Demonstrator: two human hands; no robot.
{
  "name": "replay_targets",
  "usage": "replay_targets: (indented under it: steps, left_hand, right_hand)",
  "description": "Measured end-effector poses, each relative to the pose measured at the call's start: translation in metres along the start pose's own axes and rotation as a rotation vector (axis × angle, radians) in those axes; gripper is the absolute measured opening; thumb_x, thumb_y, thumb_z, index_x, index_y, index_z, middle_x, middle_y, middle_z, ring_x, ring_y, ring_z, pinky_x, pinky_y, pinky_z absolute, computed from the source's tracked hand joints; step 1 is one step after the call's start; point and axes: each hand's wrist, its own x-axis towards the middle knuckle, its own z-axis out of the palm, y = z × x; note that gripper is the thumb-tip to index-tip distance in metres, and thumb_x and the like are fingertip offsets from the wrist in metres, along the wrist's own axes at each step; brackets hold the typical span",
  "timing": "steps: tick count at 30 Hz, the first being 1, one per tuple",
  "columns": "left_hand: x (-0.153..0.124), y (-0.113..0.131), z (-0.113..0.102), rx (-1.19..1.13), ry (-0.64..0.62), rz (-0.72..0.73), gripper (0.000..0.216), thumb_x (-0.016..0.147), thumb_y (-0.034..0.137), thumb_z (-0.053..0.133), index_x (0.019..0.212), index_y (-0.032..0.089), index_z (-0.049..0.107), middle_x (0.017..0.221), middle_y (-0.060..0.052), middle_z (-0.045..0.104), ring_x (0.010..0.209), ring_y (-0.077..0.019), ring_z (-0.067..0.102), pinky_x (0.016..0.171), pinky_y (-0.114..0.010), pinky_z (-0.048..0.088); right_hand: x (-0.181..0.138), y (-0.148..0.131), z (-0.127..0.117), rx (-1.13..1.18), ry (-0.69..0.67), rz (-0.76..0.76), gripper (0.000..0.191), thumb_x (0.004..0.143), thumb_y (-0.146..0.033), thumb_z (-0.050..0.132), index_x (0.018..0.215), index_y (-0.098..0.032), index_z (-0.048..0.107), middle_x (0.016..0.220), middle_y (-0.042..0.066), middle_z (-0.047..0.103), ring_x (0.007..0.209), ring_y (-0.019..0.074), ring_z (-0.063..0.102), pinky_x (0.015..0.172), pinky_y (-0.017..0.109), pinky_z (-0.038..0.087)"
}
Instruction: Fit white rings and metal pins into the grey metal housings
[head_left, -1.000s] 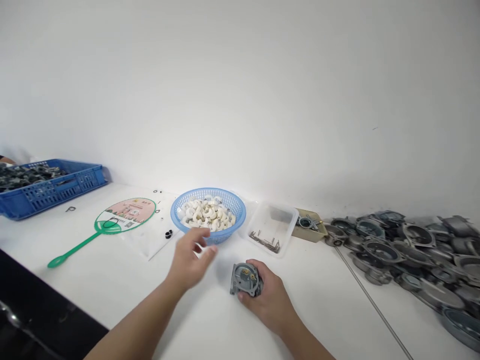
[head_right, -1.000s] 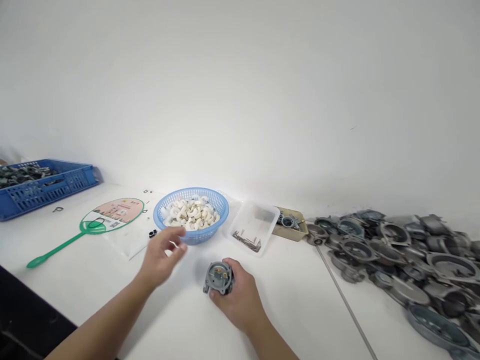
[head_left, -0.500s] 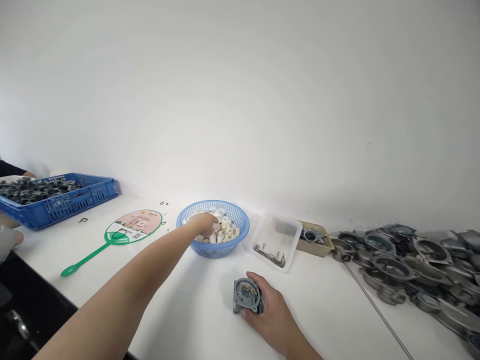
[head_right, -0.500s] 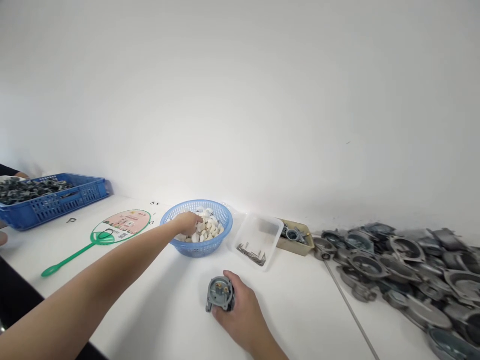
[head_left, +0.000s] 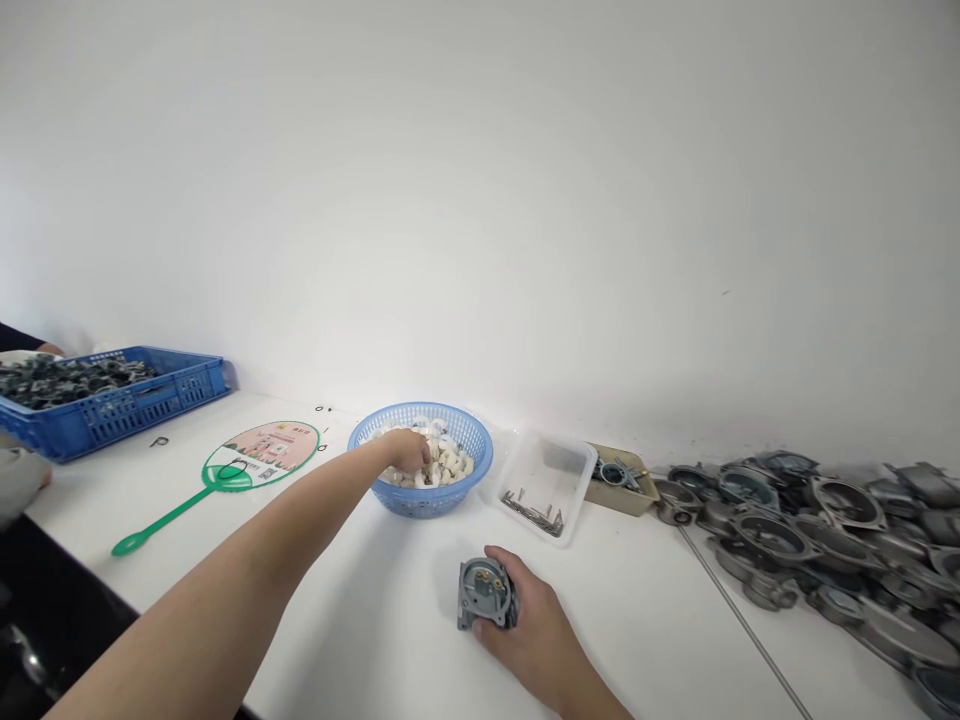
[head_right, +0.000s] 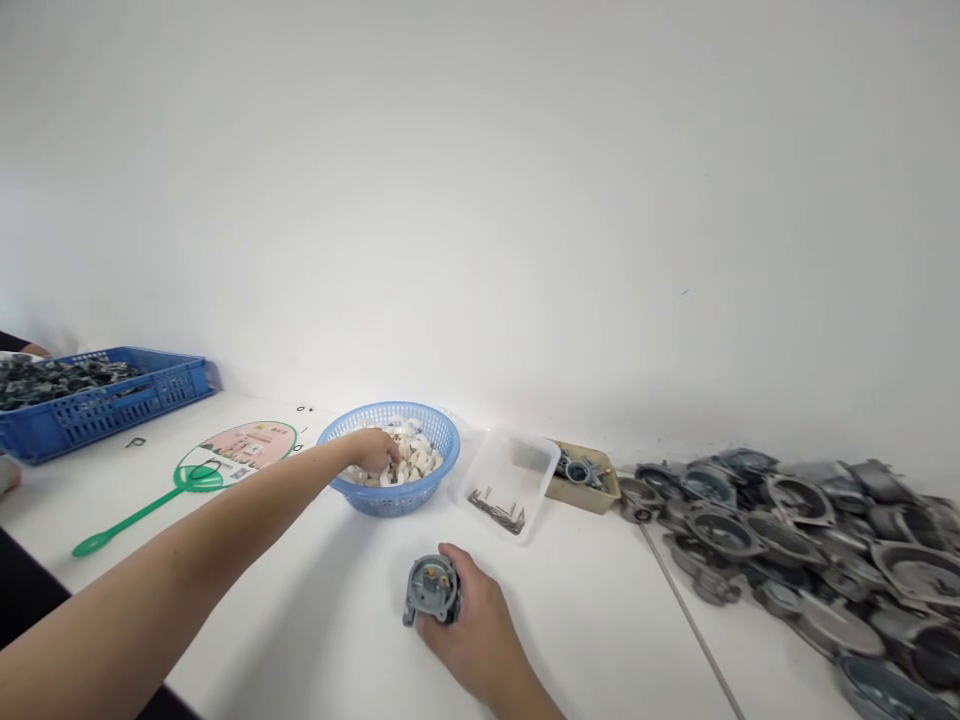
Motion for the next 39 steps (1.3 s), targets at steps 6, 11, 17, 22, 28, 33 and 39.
replay_targets:
  steps: [6,11,17,22,28,33,39]
  left_hand:
    - [-0.006,-0.005,0.004,-0.221,0.202,-0.089,0.034,0.055,0.022,0.067,0.089,0.024,0.068,0.081,-0.001,0.067,0.076,-0.0187,0.06,0.07,-0.025,0.045]
    - [-0.027,-0.008,-0.009,-0.508,0.473,-0.195,0.03,0.066,0.02,0.06,0.096,0.019,0.06,0.076,-0.002,0.06,0.068,-0.0146,0.057,0.065,-0.025,0.046]
    - [-0.092,0.044,0.009,-0.936,0.524,-0.082,0.037,0.083,0.031,0.045,0.118,0.018,0.041,0.081,-0.001,0.055,0.06,-0.0079,0.056,0.066,-0.025,0.05]
    - [-0.143,0.088,0.054,-1.586,0.204,0.121,0.054,0.07,0.034,0.067,0.119,0.019,0.051,0.081,0.0,0.056,0.06,-0.0091,0.057,0.069,-0.032,0.05]
    - [-0.141,0.089,0.079,-1.56,0.24,0.102,0.045,0.067,0.032,0.07,0.108,0.017,0.061,0.078,0.0,0.057,0.059,-0.0087,0.053,0.063,-0.028,0.048]
    - [-0.143,0.085,0.084,-1.447,0.297,0.203,0.042,0.066,0.028,0.071,0.105,0.016,0.063,0.069,0.001,0.052,0.062,-0.0106,0.049,0.061,-0.026,0.046]
    - [-0.145,0.079,0.08,-1.477,0.109,0.061,0.048,0.064,0.031,0.072,0.108,0.014,0.059,0.074,0.0,0.054,0.063,-0.0106,0.052,0.059,-0.026,0.045]
  right_hand:
    - [-0.001,0.004,0.005,0.01,0.033,0.0,0.059,0.056,-0.019,0.058,0.114,-0.018,0.051,0.096,0.005,0.065,0.087,0.0229,0.062,0.08,0.035,0.049]
    - [0.002,0.011,0.005,0.007,0.03,-0.008,0.059,0.056,-0.02,0.06,0.115,-0.02,0.051,0.099,0.005,0.065,0.09,0.0235,0.061,0.081,0.036,0.049]
    - [0.001,0.005,0.001,0.015,-0.033,-0.024,0.057,0.058,-0.02,0.064,0.114,-0.021,0.05,0.101,0.005,0.064,0.093,0.0248,0.06,0.084,0.039,0.047]
    - [-0.004,-0.009,0.001,0.032,-0.109,-0.079,0.054,0.057,-0.022,0.069,0.108,-0.022,0.05,0.094,0.002,0.064,0.082,0.0215,0.061,0.072,0.034,0.049]
    - [-0.004,-0.009,0.005,0.065,-0.146,-0.068,0.053,0.059,-0.023,0.07,0.108,-0.023,0.05,0.092,0.001,0.064,0.079,0.0187,0.06,0.069,0.031,0.047]
    - [-0.004,-0.007,0.006,0.075,-0.155,-0.104,0.053,0.059,-0.024,0.07,0.107,-0.023,0.049,0.089,0.0,0.064,0.074,0.0175,0.06,0.066,0.029,0.047]
    - [-0.003,-0.005,0.006,0.064,-0.158,-0.139,0.055,0.058,-0.023,0.07,0.108,-0.021,0.048,0.096,0.003,0.063,0.082,0.0198,0.061,0.071,0.032,0.048]
